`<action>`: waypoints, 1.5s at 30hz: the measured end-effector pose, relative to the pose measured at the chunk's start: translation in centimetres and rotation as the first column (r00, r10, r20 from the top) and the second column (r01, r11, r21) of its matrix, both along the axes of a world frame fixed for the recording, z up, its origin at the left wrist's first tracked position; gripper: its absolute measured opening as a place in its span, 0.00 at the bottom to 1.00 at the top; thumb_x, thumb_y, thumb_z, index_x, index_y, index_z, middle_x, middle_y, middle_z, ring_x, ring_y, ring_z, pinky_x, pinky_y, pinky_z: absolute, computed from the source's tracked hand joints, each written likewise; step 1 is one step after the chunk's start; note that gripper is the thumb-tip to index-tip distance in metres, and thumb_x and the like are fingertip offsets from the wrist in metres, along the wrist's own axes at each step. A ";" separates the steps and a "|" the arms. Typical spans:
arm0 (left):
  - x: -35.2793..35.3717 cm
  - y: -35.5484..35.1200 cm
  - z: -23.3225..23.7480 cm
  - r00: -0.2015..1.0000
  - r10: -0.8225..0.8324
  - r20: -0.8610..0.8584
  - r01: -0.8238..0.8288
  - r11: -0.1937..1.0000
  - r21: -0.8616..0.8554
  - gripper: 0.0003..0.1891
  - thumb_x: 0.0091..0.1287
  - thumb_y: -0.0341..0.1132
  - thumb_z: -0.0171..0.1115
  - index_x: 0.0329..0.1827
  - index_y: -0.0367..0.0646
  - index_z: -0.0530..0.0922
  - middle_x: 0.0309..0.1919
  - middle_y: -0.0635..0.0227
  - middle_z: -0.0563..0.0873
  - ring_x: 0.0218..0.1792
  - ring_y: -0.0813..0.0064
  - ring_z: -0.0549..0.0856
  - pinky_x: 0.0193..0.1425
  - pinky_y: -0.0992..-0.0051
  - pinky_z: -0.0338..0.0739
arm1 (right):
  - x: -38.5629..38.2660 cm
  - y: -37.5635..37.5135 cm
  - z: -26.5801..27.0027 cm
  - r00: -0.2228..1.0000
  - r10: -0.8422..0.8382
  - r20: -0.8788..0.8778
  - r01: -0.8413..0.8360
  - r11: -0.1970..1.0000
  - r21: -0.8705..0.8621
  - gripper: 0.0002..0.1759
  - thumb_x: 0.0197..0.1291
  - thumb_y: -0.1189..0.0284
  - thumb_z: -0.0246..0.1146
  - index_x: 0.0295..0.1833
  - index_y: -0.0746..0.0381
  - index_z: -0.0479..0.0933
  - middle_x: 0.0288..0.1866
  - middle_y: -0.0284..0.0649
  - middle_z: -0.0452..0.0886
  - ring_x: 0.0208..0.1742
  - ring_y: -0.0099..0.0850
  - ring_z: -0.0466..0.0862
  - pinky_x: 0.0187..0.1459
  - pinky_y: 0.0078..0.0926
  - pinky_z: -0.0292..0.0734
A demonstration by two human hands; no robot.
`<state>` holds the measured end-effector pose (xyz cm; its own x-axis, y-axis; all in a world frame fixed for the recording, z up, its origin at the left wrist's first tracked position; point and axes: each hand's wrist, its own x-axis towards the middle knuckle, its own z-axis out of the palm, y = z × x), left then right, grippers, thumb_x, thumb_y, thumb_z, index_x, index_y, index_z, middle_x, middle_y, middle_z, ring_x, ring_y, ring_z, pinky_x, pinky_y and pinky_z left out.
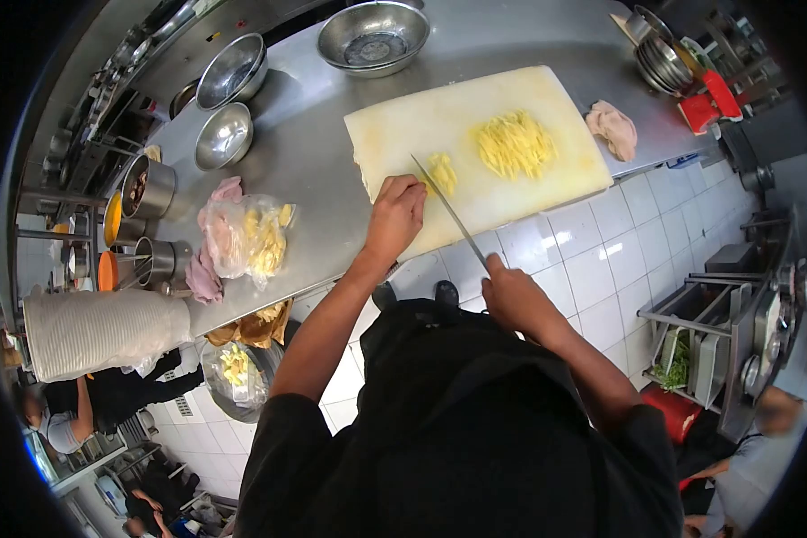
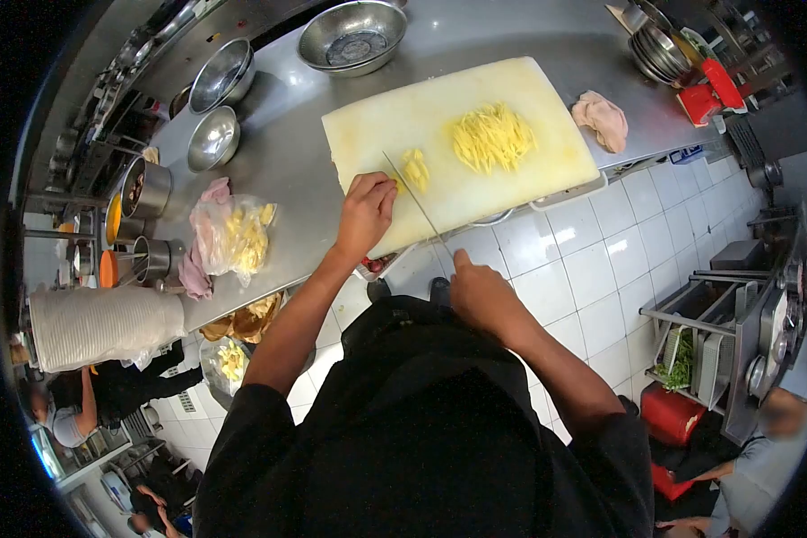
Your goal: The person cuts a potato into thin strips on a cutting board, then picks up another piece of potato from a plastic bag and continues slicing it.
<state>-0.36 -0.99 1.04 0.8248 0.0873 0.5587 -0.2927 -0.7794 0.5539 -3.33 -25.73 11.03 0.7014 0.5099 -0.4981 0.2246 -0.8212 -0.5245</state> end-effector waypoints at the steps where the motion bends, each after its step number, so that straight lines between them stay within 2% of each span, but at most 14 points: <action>1: 0.2 0.0 0.0 1.000 0.004 0.006 -0.004 1.000 0.008 0.07 0.65 0.23 0.71 0.44 0.33 0.90 0.45 0.59 0.88 0.47 0.57 0.86 0.53 0.63 0.83 | 0.6 0.5 -0.5 1.000 -0.002 0.007 0.002 1.000 0.005 0.13 0.74 0.70 0.55 0.52 0.70 0.68 0.37 0.70 0.85 0.42 0.69 0.86 0.50 0.65 0.79; 4: 0.2 -0.1 -0.1 1.000 0.013 0.001 -0.013 1.000 -0.012 0.06 0.65 0.23 0.71 0.44 0.33 0.90 0.45 0.59 0.88 0.47 0.57 0.86 0.53 0.63 0.83 | 1.2 0.5 -1.4 0.998 0.003 0.065 -0.007 0.998 0.064 0.13 0.74 0.70 0.56 0.52 0.71 0.68 0.37 0.70 0.85 0.43 0.69 0.85 0.51 0.65 0.78; 8: -0.2 -0.1 0.5 1.000 0.016 0.021 -0.016 1.000 -0.025 0.06 0.65 0.22 0.70 0.43 0.33 0.89 0.45 0.59 0.88 0.47 0.57 0.86 0.53 0.62 0.84 | 1.4 0.2 1.7 0.999 -0.035 -0.023 0.036 0.996 0.084 0.13 0.73 0.70 0.56 0.51 0.71 0.69 0.39 0.71 0.84 0.47 0.68 0.85 0.53 0.64 0.77; 11: 0.0 -0.2 0.3 1.000 0.020 0.024 -0.019 1.000 -0.023 0.06 0.65 0.22 0.70 0.43 0.33 0.89 0.45 0.59 0.89 0.47 0.56 0.86 0.53 0.62 0.84 | 1.5 -0.2 2.9 0.998 -0.020 -0.053 0.023 0.998 0.059 0.13 0.76 0.68 0.55 0.52 0.69 0.68 0.33 0.62 0.85 0.33 0.59 0.87 0.41 0.54 0.82; 17: -0.1 -0.1 0.0 0.999 0.039 0.012 -0.038 0.998 -0.041 0.06 0.65 0.22 0.69 0.43 0.34 0.89 0.45 0.60 0.89 0.48 0.57 0.87 0.54 0.63 0.84 | 1.6 0.5 5.6 0.988 -0.035 -0.147 0.035 0.999 -0.006 0.14 0.77 0.68 0.54 0.51 0.70 0.68 0.31 0.61 0.85 0.31 0.54 0.88 0.37 0.51 0.82; 20: -0.1 -0.2 0.1 0.999 0.051 0.006 -0.051 0.998 -0.036 0.06 0.65 0.22 0.70 0.43 0.34 0.89 0.45 0.61 0.89 0.48 0.57 0.87 0.53 0.64 0.84 | 1.1 0.7 4.0 0.998 -0.013 -0.059 0.014 1.000 0.018 0.13 0.76 0.69 0.54 0.51 0.71 0.68 0.32 0.64 0.85 0.34 0.60 0.88 0.42 0.55 0.82; 23: 0.0 -0.2 -0.1 0.999 0.047 0.019 -0.046 0.998 -0.052 0.05 0.64 0.21 0.69 0.42 0.34 0.89 0.44 0.61 0.88 0.47 0.58 0.86 0.52 0.63 0.84 | 1.3 1.7 0.1 0.990 0.021 0.141 -0.036 0.993 0.109 0.13 0.74 0.70 0.55 0.51 0.72 0.68 0.33 0.67 0.84 0.39 0.66 0.86 0.47 0.62 0.80; 24: 0.0 -0.2 0.0 0.999 0.043 0.029 -0.041 0.998 -0.057 0.05 0.64 0.21 0.68 0.41 0.34 0.88 0.44 0.61 0.87 0.47 0.58 0.85 0.51 0.63 0.84 | 2.2 3.1 0.1 0.997 0.032 0.064 -0.037 0.997 0.070 0.14 0.72 0.71 0.55 0.53 0.72 0.68 0.38 0.72 0.84 0.47 0.70 0.85 0.55 0.64 0.77; 28: 0.0 -0.2 0.0 0.998 0.042 0.042 -0.039 0.996 -0.077 0.05 0.62 0.20 0.68 0.39 0.34 0.88 0.43 0.62 0.86 0.46 0.57 0.85 0.51 0.62 0.83 | 6.6 7.5 -3.1 0.995 -0.004 0.099 -0.012 0.987 0.161 0.14 0.72 0.71 0.54 0.52 0.72 0.67 0.35 0.70 0.84 0.40 0.68 0.86 0.49 0.62 0.81; 32: 0.1 -0.1 -0.4 0.999 0.050 0.016 -0.049 0.997 -0.061 0.06 0.63 0.22 0.71 0.41 0.35 0.89 0.44 0.62 0.88 0.46 0.58 0.86 0.51 0.64 0.84 | 7.8 8.4 -0.3 0.996 -0.040 -0.082 0.055 0.980 0.190 0.13 0.73 0.71 0.53 0.52 0.73 0.67 0.32 0.67 0.84 0.29 0.59 0.88 0.38 0.54 0.85; 35: -0.1 0.1 -0.5 0.998 0.068 0.013 -0.067 0.994 -0.083 0.06 0.63 0.22 0.71 0.41 0.36 0.89 0.43 0.63 0.88 0.46 0.58 0.86 0.51 0.64 0.84 | 7.4 7.9 1.8 0.990 -0.054 -0.129 0.074 0.986 0.151 0.13 0.73 0.71 0.52 0.52 0.73 0.67 0.31 0.65 0.85 0.23 0.53 0.87 0.33 0.48 0.85; 38: 0.1 -0.1 -0.7 0.997 0.072 0.012 -0.070 0.993 -0.090 0.06 0.63 0.22 0.71 0.41 0.36 0.90 0.43 0.63 0.88 0.46 0.58 0.85 0.52 0.64 0.84 | 6.2 7.9 2.4 0.989 -0.076 -0.128 0.089 0.991 0.102 0.14 0.73 0.71 0.52 0.53 0.73 0.67 0.31 0.64 0.85 0.24 0.53 0.87 0.34 0.48 0.86; 41: 0.0 0.0 -0.5 0.998 0.067 0.014 -0.065 0.994 -0.084 0.06 0.63 0.22 0.71 0.41 0.36 0.90 0.43 0.63 0.88 0.46 0.58 0.85 0.52 0.64 0.84 | 7.2 8.6 -4.1 0.993 -0.016 0.117 -0.007 0.981 0.194 0.15 0.73 0.70 0.53 0.53 0.73 0.67 0.30 0.61 0.86 0.24 0.51 0.88 0.34 0.46 0.86; 45: -0.2 0.1 -0.8 0.998 0.061 -0.014 -0.062 0.995 -0.076 0.06 0.62 0.22 0.71 0.42 0.36 0.89 0.44 0.63 0.88 0.46 0.58 0.85 0.51 0.64 0.84 | 9.9 10.9 -2.4 0.997 -0.051 -0.057 0.064 0.969 0.240 0.17 0.74 0.70 0.52 0.57 0.74 0.66 0.31 0.59 0.84 0.21 0.47 0.86 0.27 0.42 0.85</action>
